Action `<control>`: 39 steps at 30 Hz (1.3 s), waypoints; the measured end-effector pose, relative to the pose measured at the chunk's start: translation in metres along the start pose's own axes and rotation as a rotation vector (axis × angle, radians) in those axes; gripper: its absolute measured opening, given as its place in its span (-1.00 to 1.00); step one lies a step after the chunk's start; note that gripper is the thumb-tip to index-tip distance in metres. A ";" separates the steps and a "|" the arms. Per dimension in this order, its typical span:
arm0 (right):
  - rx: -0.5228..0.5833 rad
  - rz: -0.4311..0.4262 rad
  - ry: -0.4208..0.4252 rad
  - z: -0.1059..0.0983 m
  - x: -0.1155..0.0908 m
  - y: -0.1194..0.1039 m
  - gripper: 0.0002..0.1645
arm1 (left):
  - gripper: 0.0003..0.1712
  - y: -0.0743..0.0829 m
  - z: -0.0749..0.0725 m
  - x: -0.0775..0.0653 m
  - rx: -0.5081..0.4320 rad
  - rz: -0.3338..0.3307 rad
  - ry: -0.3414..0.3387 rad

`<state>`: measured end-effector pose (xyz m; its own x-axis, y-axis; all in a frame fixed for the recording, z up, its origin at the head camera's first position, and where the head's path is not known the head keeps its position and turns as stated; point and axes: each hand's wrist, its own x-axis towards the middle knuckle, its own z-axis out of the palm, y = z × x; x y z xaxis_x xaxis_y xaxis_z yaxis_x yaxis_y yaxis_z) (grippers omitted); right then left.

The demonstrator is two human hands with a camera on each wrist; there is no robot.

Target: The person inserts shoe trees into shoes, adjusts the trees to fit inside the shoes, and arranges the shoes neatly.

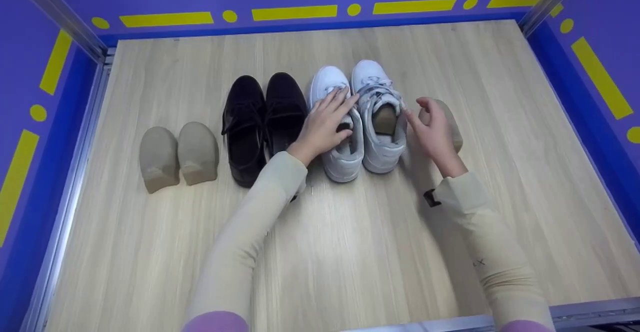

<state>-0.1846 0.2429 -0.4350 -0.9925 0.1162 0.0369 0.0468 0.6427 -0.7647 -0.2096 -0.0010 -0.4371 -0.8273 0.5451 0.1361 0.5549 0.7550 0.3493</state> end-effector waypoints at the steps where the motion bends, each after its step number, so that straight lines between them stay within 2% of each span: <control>1: -0.016 -0.009 0.022 -0.003 -0.001 0.002 -0.42 | -0.18 -0.001 0.000 0.000 -0.001 -0.006 0.005; 5: -0.077 -0.050 0.098 -0.011 -0.004 0.012 -0.44 | -0.17 -0.002 0.001 -0.002 -0.011 -0.044 0.025; 7: -0.086 -0.066 0.109 -0.014 -0.005 0.017 -0.43 | -0.18 -0.002 0.002 -0.002 -0.007 -0.059 0.037; 16: -0.136 -0.090 0.065 -0.022 -0.009 0.044 -0.31 | -0.34 -0.001 0.004 -0.003 0.049 -0.037 0.143; 21: -0.166 -0.064 0.054 -0.024 -0.010 0.054 -0.23 | -0.38 0.000 0.004 -0.003 0.069 -0.021 0.201; 25: -0.168 -0.018 0.011 -0.026 -0.013 0.060 -0.17 | -0.53 0.000 0.005 -0.003 0.069 0.007 0.264; 29: -0.170 0.002 -0.016 -0.026 -0.014 0.066 -0.14 | -0.82 -0.002 0.009 -0.004 0.058 0.063 0.372; 31: -0.173 0.009 -0.021 -0.026 -0.014 0.068 -0.13 | -0.89 -0.002 0.011 -0.004 0.044 0.095 0.427; 34: -0.169 0.028 -0.029 -0.026 -0.014 0.070 -0.11 | -0.89 -0.003 0.013 -0.004 0.022 0.132 0.482; 39: -0.157 0.041 -0.040 -0.027 -0.015 0.073 -0.10 | -0.83 -0.004 0.013 -0.005 0.000 0.174 0.494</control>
<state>-0.1633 0.3084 -0.4738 -0.9930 0.1163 -0.0200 0.1008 0.7486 -0.6553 -0.2067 -0.0015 -0.4507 -0.6656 0.4258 0.6129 0.6877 0.6688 0.2823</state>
